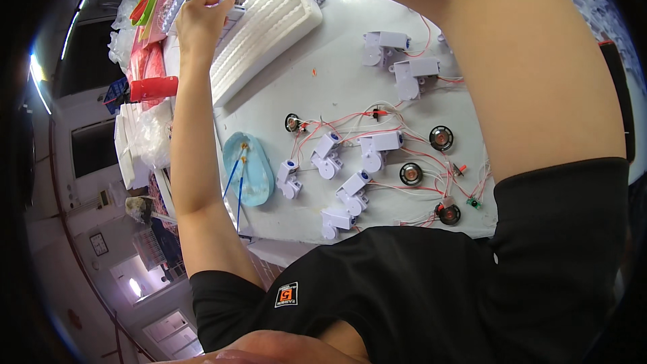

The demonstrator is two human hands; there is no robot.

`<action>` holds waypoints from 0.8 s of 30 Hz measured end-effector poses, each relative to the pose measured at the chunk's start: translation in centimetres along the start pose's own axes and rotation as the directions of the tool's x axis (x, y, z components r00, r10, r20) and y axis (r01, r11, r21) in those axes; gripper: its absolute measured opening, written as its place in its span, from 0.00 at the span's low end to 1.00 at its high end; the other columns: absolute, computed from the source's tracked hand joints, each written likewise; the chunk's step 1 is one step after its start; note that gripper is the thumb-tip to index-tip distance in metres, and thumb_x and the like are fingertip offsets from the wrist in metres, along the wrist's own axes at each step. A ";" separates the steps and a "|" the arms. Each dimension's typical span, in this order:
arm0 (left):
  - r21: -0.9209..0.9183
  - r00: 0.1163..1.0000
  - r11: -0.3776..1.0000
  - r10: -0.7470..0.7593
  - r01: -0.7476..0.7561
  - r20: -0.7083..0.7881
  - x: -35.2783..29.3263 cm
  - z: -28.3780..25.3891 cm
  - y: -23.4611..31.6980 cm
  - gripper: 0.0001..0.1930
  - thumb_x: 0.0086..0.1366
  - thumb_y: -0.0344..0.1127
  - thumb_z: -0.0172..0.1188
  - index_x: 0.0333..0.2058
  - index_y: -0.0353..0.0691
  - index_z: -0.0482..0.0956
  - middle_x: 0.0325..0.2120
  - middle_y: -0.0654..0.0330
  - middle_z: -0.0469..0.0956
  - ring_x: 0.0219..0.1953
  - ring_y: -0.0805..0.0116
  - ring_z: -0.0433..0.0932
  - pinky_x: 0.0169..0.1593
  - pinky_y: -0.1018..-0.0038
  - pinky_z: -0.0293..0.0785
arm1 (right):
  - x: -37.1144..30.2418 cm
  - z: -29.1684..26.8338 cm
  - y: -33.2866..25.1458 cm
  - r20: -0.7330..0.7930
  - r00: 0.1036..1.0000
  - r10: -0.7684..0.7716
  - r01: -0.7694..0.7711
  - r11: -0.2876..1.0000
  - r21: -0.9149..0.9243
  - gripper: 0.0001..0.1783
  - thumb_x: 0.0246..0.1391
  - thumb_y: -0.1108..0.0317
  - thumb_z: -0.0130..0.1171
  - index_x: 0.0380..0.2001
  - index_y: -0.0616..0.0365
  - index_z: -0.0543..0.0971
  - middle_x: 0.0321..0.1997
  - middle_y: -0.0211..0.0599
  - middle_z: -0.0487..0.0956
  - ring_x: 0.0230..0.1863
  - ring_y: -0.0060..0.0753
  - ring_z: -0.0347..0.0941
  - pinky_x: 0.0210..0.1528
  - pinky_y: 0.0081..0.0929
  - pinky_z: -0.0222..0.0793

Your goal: The person assembles small electronic components and places them into a plastic tray with an insert, working by hand.

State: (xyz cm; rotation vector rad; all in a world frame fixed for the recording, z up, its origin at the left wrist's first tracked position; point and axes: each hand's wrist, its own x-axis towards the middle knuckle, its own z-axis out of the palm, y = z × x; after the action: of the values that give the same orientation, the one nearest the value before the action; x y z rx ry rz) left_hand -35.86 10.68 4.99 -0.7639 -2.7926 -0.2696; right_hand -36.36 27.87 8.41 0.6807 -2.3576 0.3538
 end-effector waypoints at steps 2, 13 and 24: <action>0.009 1.000 1.000 -0.020 0.020 0.004 0.2 -0.2 -0.1 0.21 0.54 0.46 0.67 0.41 0.34 0.87 0.40 0.41 0.85 0.46 0.44 0.84 0.56 0.60 0.76 | -0.3 -1.6 -0.9 0.005 1.000 0.013 -0.013 1.000 -0.008 0.13 0.47 0.71 0.64 0.38 0.51 0.89 0.38 0.44 0.87 0.42 0.46 0.84 0.45 0.39 0.78; 0.238 0.954 0.960 0.204 -0.150 -0.221 0.6 1.9 -1.3 0.17 0.57 0.48 0.65 0.32 0.38 0.89 0.20 0.56 0.85 0.32 0.57 0.86 0.48 0.65 0.78 | -3.0 -7.2 -2.9 0.060 0.994 0.086 -0.083 0.995 -0.050 0.13 0.47 0.71 0.65 0.38 0.51 0.89 0.38 0.44 0.87 0.41 0.46 0.84 0.45 0.39 0.78; 0.117 0.998 0.993 0.024 -0.032 0.066 1.0 -0.1 0.0 0.18 0.59 0.47 0.66 0.36 0.36 0.88 0.32 0.44 0.86 0.41 0.47 0.86 0.52 0.59 0.79 | -8.5 -14.0 -4.0 0.115 0.980 0.161 -0.147 0.981 -0.126 0.12 0.47 0.71 0.65 0.38 0.52 0.89 0.37 0.44 0.87 0.40 0.45 0.84 0.44 0.39 0.78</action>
State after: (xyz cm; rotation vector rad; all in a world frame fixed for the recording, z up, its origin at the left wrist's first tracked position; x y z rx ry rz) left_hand -36.69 11.10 5.40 -0.7960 -2.8258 -0.0752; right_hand -21.37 33.59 13.68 0.4781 -2.5356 0.2434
